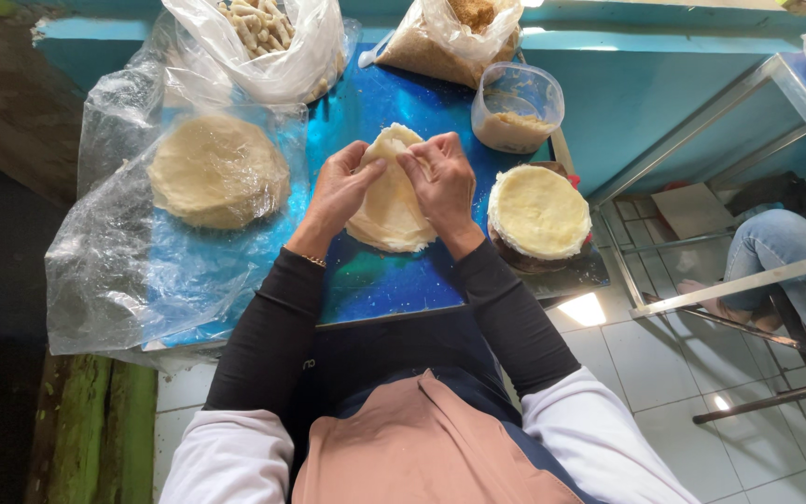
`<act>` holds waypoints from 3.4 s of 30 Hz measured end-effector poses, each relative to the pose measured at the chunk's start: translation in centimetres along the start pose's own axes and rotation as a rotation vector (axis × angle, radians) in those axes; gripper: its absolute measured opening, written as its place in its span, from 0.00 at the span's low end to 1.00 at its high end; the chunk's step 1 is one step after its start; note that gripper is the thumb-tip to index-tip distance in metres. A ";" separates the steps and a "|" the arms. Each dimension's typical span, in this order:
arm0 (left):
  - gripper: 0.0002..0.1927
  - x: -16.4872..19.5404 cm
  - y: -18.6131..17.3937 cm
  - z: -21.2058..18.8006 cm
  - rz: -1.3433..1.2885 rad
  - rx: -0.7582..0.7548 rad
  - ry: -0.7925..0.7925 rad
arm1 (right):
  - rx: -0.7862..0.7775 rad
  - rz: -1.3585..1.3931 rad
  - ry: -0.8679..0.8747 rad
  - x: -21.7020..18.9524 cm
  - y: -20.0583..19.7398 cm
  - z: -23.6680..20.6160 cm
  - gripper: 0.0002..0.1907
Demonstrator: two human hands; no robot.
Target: The person sits at a table and stretches thin translucent dough sheets by hand, peeling each thin layer from a dough ball and stacking the stretched sheets on a pile. They repeat the stretch-and-stack cycle with both hands, handling several dough balls and a container of filling or powder on the table.
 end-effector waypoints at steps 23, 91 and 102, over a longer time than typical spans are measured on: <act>0.09 1.0 -1.5 -0.3 0.199 0.009 0.032 | 0.072 -0.022 -0.017 0.0 -1.8 0.8 0.11; 0.10 0.3 19.0 3.7 0.391 -0.153 0.297 | -0.192 0.168 0.647 15.3 -18.1 -2.1 0.09; 0.10 -0.4 19.0 3.1 0.483 -0.092 0.453 | -0.026 -0.138 0.319 13.7 -18.0 -2.5 0.13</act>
Point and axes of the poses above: each hand's wrist, its own z-axis towards the middle knuckle, its own y-axis out of the palm, x = y × z, the point moved 6 cm from there along z, towards the middle knuckle, and after that the axes turned 3 degrees about y, right-handed, at the moved point
